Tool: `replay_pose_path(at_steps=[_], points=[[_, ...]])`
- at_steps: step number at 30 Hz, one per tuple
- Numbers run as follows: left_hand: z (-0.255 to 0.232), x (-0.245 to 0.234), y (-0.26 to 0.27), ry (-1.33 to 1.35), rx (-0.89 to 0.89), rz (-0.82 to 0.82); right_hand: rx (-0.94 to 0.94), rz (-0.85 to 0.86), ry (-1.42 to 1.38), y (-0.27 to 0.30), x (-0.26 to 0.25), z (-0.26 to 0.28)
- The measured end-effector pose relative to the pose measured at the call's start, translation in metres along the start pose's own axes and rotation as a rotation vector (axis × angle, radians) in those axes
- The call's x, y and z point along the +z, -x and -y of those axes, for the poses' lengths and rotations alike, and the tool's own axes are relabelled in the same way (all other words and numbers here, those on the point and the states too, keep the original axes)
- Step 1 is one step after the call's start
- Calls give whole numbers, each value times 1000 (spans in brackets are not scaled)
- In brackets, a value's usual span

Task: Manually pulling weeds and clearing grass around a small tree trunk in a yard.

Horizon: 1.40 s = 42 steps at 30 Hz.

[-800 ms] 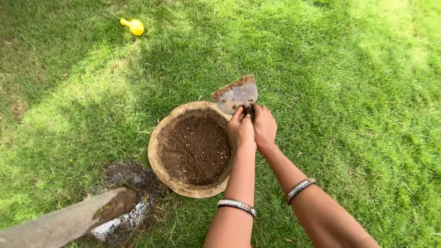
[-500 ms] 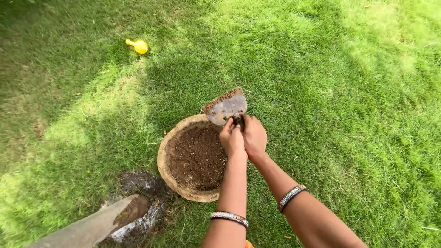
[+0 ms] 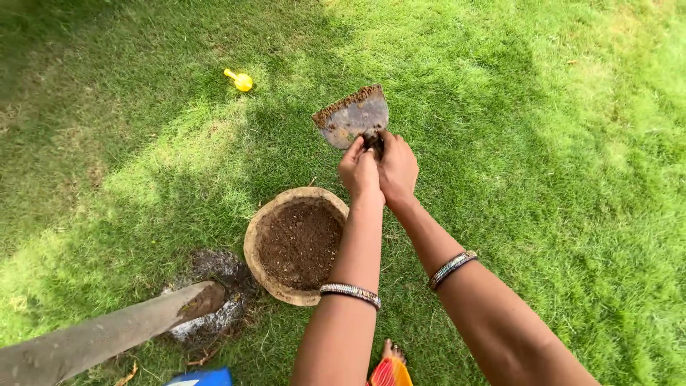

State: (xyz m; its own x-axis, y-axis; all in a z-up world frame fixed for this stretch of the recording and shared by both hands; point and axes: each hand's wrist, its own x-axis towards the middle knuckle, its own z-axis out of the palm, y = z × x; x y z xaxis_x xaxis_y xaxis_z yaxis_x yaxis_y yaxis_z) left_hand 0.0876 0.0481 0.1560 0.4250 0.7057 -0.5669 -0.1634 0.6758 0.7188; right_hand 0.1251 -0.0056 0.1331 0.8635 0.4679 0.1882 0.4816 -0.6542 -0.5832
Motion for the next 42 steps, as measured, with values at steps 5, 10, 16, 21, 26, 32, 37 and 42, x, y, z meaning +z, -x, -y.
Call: replay_pose_path(at_steps=[5, 10, 16, 21, 26, 32, 37, 42], points=[[-17, 24, -17, 3, 56, -31, -49, -16, -6, -33, -12, 16], [-40, 34, -37, -116, 68, -109, -30, 57, 10, -66, -2, 31], [-38, 29, -106, 49, 84, -126, -78, 130, 14, -105, 34, 46], [-66, 44, -132, 93, 36, -166, -98, 134, -44, -141, 55, 53], [-54, 51, -176, 149, 76, -151, -50, 206, -29, -171, 51, 71], [-66, 59, -181, 155, 51, -199, -25, 262, -32, -187, 61, 70], [-68, 74, -195, 177, 26, -259, -37, 292, -36, -209, 53, 73], [-47, 75, -242, 209, 17, -262, -76, 268, -24, -233, 83, 59]])
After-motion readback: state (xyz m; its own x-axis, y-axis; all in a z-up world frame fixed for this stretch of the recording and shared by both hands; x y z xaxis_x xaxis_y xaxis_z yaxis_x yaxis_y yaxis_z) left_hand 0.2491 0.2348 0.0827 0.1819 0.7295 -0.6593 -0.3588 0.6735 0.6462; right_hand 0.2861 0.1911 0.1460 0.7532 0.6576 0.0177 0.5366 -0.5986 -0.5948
